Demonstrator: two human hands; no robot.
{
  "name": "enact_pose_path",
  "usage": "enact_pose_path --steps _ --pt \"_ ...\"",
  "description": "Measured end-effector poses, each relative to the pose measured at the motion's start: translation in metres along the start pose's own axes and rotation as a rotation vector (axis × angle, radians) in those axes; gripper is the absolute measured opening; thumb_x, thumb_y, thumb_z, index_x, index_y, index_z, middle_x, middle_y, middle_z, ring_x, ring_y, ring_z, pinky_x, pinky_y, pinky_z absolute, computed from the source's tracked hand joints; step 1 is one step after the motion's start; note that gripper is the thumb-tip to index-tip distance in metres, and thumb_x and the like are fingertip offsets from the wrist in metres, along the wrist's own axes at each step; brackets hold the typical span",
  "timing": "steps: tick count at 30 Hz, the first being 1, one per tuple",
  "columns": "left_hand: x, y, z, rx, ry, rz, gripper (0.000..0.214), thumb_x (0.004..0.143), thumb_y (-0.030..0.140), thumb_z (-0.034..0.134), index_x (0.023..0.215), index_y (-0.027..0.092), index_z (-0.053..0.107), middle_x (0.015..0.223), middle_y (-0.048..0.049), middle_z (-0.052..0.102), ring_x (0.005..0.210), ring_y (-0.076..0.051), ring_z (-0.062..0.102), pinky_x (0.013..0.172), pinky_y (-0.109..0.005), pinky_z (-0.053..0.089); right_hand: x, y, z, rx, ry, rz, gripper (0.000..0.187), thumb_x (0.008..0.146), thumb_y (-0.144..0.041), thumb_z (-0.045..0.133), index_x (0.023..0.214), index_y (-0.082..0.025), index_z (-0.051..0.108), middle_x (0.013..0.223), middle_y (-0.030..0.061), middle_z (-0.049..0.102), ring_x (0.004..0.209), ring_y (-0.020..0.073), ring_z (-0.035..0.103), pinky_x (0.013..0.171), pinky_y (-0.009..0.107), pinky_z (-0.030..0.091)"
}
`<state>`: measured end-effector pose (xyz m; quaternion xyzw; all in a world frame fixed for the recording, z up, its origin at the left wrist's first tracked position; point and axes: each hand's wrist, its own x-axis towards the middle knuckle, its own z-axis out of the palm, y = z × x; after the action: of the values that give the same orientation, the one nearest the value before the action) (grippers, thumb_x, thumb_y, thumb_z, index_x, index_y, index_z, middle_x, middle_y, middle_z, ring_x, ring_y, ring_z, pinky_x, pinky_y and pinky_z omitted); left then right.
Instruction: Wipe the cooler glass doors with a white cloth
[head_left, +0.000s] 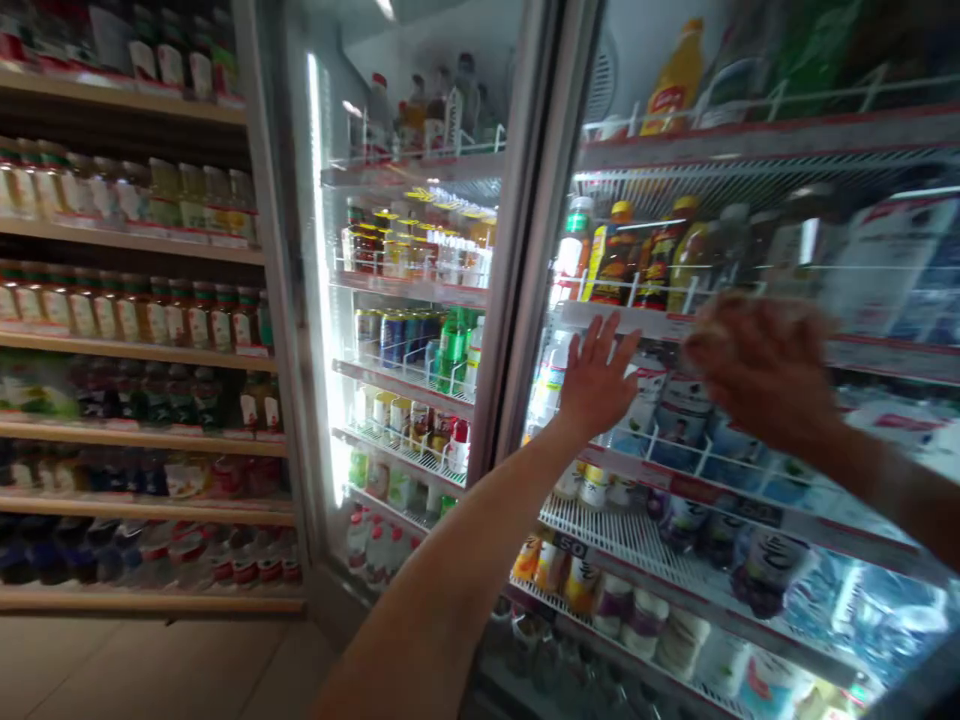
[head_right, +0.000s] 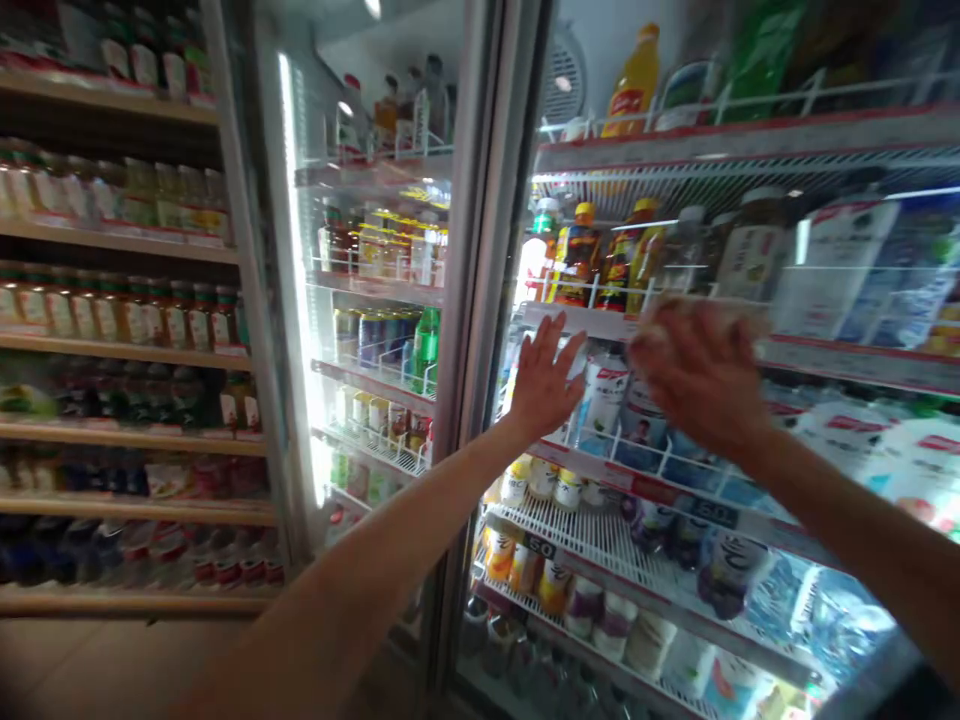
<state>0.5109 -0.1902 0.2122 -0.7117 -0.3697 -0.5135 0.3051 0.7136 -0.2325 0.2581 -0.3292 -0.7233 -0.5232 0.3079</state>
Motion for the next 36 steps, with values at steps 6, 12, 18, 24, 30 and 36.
enact_pose_path --steps 6,12,18,24,30,36 --pt "0.006 -0.009 0.031 0.003 0.149 -0.029 0.048 0.09 0.034 0.036 0.136 0.018 0.035 0.148 -0.0131 0.028 0.141 -0.023 0.009 0.112 -0.049 0.017 -0.004 0.053 -0.009 -0.186 0.038 0.064 0.035 0.086 -0.038 0.049 0.118 -0.026 0.057 0.144 0.0081 0.037 0.135 0.0316 0.026 0.104 0.058 0.023" --pt "0.004 -0.017 0.04 0.041 0.258 0.035 0.049 0.09 0.033 0.038 0.137 0.018 0.035 0.148 -0.0137 0.028 0.141 -0.022 0.01 0.112 -0.047 0.018 -0.016 0.081 -0.025 -0.241 0.145 0.349 0.04 0.087 -0.038 0.044 0.121 -0.022 0.056 0.148 0.009 0.028 0.137 0.0337 0.021 0.105 0.057 0.024" --pt "0.006 -0.02 0.039 0.047 0.267 0.037 0.053 0.088 0.03 0.043 0.14 0.021 0.031 0.149 -0.0114 0.026 0.14 -0.024 0.015 0.113 -0.048 0.017 -0.068 0.124 -0.039 -0.262 0.096 0.245 0.034 0.085 -0.035 0.047 0.115 -0.027 0.059 0.142 0.0061 0.041 0.134 0.0281 0.031 0.106 0.053 0.026" --pt "0.008 -0.02 0.038 0.05 0.301 0.06 0.061 0.088 0.026 0.044 0.144 0.025 0.021 0.151 -0.0087 0.02 0.14 -0.025 0.016 0.113 -0.048 0.017 -0.057 0.166 -0.048 -0.347 0.495 0.669 0.043 0.084 -0.029 0.043 0.124 -0.019 0.054 0.145 0.0149 0.034 0.132 0.0359 0.031 0.1 0.061 0.029" --pt "0.009 -0.021 0.037 0.103 0.324 0.082 0.065 0.087 0.024 0.043 0.145 0.027 0.013 0.152 -0.0077 0.017 0.14 -0.024 0.015 0.113 -0.048 0.017 -0.049 0.119 -0.037 -0.169 0.068 -0.043 0.04 0.083 -0.029 0.05 0.123 -0.031 0.054 0.145 0.0028 0.037 0.138 0.0273 0.022 0.108 0.054 0.024" --pt "0.01 -0.021 0.037 0.127 0.309 0.076 0.068 0.087 0.024 0.043 0.145 0.028 0.01 0.152 -0.0081 0.018 0.14 -0.025 0.016 0.112 -0.049 0.02 -0.02 0.183 -0.055 -0.272 0.44 0.544 0.041 0.085 -0.03 0.045 0.125 -0.023 0.053 0.147 0.0105 0.03 0.136 0.0336 0.025 0.103 0.061 0.025"
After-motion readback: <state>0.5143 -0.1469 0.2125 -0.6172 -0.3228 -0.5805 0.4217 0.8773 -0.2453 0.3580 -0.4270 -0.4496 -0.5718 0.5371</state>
